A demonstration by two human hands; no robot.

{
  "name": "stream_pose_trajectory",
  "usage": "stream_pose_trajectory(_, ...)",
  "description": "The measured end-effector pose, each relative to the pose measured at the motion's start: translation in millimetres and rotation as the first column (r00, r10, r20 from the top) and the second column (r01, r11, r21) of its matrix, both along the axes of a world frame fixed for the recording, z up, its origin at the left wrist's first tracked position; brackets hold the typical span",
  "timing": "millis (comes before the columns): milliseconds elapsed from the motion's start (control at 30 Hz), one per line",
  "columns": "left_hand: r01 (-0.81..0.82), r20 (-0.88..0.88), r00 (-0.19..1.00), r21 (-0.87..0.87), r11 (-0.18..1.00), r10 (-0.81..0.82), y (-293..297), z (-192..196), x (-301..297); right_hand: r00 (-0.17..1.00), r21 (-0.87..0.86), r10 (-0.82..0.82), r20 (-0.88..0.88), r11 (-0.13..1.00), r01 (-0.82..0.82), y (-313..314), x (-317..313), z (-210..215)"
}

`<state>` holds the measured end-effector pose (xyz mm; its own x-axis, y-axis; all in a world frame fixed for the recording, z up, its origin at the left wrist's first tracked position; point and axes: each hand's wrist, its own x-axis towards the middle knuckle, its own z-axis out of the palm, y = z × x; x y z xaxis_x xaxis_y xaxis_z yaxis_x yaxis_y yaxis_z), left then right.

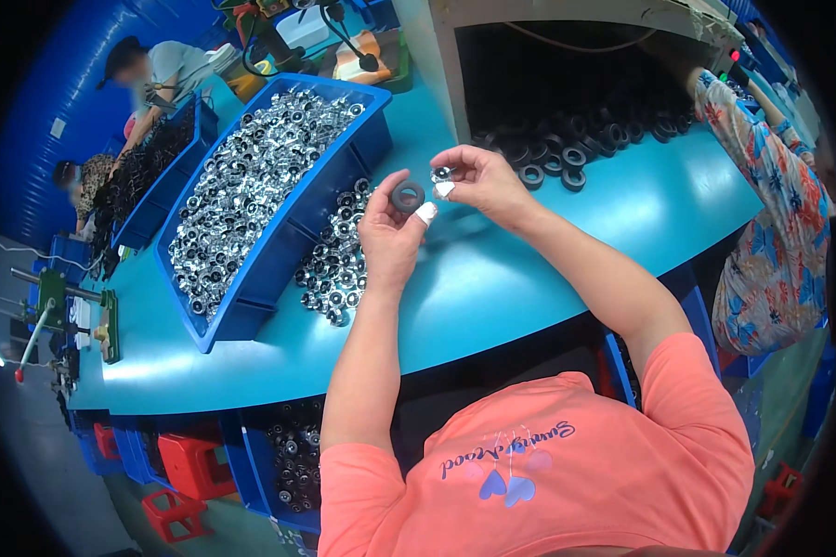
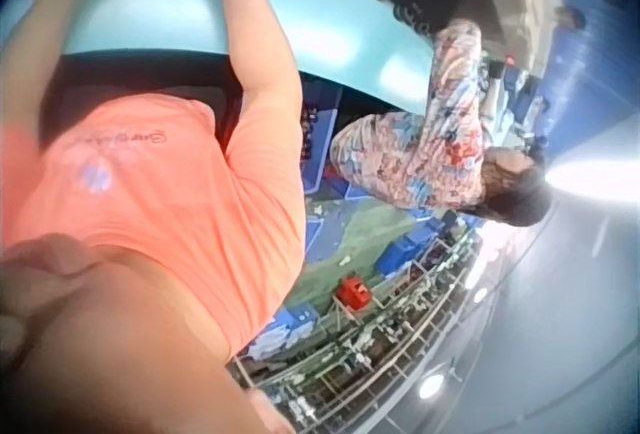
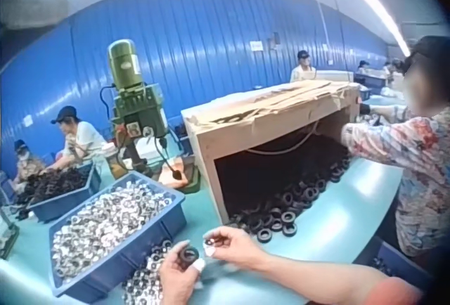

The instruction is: The recorder is assembling small metal parts into black rubber rings at a factory workbench.

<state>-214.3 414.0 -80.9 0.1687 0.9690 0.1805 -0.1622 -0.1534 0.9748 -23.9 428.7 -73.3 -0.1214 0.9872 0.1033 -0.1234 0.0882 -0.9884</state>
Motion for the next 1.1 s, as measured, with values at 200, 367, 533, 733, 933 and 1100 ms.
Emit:
stream_pose_trajectory(200, 0.030, -0.013, 0.999, -0.048, 0.998, -0.031, 0, -1, 3, 0.995, -0.040, 0.070, -0.073, 0.996, -0.074, -6, 0, 2)
stream_pose_trajectory(367, 0.079, 0.038, 0.996, -0.038, 0.996, -0.077, 2, -6, 5, 0.990, -0.086, 0.108, -0.095, 0.989, -0.116, -7, 0, -4)
stream_pose_trajectory(533, 0.096, 0.058, 0.994, -0.054, 0.994, -0.093, 3, -7, 3, 0.992, -0.058, 0.109, -0.063, 0.992, -0.113, -7, 1, -2)
stream_pose_trajectory(733, 0.099, 0.083, 0.992, -0.068, 0.993, -0.093, 4, -7, 2, 0.992, -0.035, 0.109, -0.060, 0.993, -0.111, -5, 2, -6)
stream_pose_trajectory(933, 0.095, 0.097, 0.991, -0.053, 0.994, -0.089, 3, -7, 2, 0.990, -0.014, 0.124, -0.073, 0.992, -0.126, -5, 3, -6)
stream_pose_trajectory(1100, 0.060, 0.023, 0.998, -0.015, 0.998, -0.059, 1, -7, 2, 0.990, -0.020, 0.138, -0.028, 0.990, -0.139, -6, 4, -5)
